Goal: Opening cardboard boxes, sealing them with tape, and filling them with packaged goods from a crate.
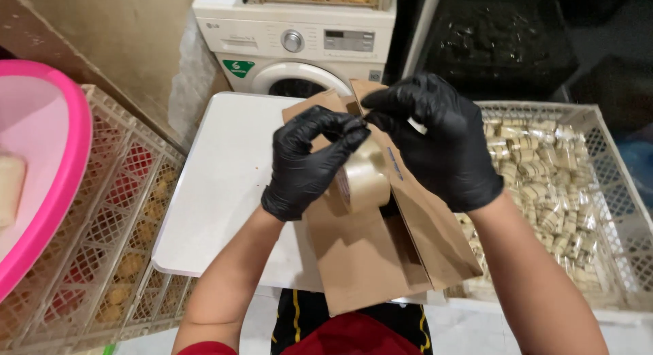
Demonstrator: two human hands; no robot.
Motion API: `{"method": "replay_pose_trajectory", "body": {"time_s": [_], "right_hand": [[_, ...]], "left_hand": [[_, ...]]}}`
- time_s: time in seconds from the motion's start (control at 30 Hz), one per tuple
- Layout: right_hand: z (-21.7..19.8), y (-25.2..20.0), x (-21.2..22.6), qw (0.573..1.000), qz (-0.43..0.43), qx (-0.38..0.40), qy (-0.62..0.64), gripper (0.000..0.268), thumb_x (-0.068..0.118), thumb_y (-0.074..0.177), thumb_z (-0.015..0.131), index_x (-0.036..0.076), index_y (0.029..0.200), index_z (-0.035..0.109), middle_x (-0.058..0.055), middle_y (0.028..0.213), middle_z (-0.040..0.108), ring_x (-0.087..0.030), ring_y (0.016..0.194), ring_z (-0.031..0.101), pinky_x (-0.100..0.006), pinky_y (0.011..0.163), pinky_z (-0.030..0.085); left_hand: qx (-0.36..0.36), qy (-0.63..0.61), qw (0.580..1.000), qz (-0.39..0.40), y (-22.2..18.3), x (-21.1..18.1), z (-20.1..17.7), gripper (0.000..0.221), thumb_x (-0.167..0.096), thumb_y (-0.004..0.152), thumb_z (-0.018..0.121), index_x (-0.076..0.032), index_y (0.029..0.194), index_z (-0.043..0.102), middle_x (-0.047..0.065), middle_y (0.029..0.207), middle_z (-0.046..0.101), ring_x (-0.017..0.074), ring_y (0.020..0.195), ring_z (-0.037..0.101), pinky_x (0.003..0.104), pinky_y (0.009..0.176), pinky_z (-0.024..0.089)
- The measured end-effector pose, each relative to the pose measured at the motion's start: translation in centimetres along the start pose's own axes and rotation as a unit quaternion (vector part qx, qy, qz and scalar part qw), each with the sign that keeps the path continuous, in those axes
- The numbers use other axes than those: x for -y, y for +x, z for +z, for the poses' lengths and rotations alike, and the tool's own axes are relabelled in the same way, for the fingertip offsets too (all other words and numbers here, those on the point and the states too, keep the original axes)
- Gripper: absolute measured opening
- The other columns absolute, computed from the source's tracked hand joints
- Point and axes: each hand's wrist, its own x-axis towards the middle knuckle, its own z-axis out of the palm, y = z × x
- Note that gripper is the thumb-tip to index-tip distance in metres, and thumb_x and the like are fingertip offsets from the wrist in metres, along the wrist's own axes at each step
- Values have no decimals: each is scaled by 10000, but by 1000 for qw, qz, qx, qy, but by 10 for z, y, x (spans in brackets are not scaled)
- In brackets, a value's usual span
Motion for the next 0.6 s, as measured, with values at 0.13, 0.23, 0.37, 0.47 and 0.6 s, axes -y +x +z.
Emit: {"method": "replay_pose_trajectory", "body": {"time_s": [0.13,0.23,0.37,0.47,0.6], "right_hand": [[8,-22,0,967,160,-64,187,470,66,1012,674,-71,1392,433,-266,1332,632,-402,1290,607,-527,1025,533],[23,-70,10,804,453,8,384,976,-126,511,959,101,1380,578,-38,1366,558,-332,1297,576,-508,1075,530],[22,-68,7,877,380,39,291,785,42,637,917,127,1359,623,-67,1336,623,-352,1284,599,-532,1071,510],[32,-88,-12,952,257,86,144,544,293,826,852,165,1329,689,-109,1292,720,-382,1264,633,-568,1064,479],[53,-123,-36,884,380,57,265,413,235,904,729,52,1272,696,-145,1031,800,-271,1030,733,-448,813,615]], "left_hand": [[-24,-4,999,30,16,-6,-7,163,-82,856,901,-103,978,795,56,804,747,160,705,719,277,772,592],[-29,-66,997,-29,23,-7,2,102,3,889,836,-50,946,771,59,745,741,70,668,653,278,722,599],[-21,-113,989,-96,35,29,22,123,17,848,852,-38,929,778,105,814,778,71,735,650,322,692,612],[-12,-143,981,-129,47,68,29,86,-14,859,854,-3,859,769,144,628,714,143,573,684,263,590,584],[-16,-152,968,-201,69,147,25,119,35,810,850,10,902,778,170,643,717,173,529,703,242,547,577]]}}
